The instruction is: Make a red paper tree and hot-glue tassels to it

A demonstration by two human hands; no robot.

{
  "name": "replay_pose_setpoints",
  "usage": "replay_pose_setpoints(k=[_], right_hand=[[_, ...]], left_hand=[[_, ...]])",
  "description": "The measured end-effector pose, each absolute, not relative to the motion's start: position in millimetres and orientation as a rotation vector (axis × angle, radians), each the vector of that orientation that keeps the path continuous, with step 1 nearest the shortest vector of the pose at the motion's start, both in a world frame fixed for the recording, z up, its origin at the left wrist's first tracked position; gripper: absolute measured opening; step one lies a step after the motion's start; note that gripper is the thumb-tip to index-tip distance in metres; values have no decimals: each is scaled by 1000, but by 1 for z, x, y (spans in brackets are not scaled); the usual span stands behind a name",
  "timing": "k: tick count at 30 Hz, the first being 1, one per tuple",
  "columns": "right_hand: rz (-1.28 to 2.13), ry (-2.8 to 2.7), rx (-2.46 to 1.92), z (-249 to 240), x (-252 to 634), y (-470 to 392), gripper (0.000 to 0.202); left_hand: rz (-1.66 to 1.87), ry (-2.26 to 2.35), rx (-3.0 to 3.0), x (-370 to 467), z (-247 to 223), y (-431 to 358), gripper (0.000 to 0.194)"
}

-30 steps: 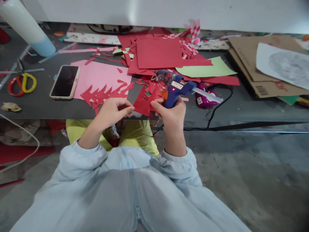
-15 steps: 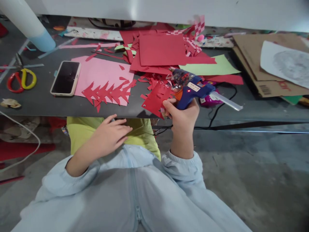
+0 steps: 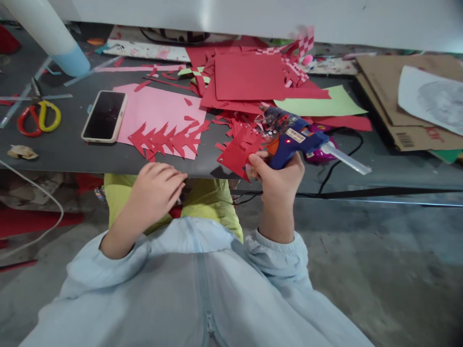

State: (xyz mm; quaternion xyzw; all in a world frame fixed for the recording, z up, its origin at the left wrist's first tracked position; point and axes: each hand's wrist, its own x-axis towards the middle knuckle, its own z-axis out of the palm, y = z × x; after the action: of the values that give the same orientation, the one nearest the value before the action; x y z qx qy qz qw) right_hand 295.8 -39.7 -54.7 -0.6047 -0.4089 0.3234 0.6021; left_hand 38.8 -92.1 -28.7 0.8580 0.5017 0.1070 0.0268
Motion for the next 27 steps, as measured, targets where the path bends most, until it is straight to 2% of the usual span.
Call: replay_pose_setpoints(k=[6, 13, 17, 23, 27], right_hand=[[741, -946, -1434, -55, 295, -40, 40], [740, -978, -1438, -57, 294, -43, 38], [745, -988, -1445, -57, 296, -45, 39], [767, -971, -1413, -58, 295, -45, 36], [783, -977, -1420, -58, 290, -45, 38]], left_hand=[[346, 1872, 2452, 21, -30, -47, 37], [265, 1644, 2526, 13, -29, -1, 46], [221, 1833, 2465, -2, -25, -1, 49], [187, 2344, 2102, -34, -19, -16, 44], [120, 2329, 2096, -37, -19, -19, 41]])
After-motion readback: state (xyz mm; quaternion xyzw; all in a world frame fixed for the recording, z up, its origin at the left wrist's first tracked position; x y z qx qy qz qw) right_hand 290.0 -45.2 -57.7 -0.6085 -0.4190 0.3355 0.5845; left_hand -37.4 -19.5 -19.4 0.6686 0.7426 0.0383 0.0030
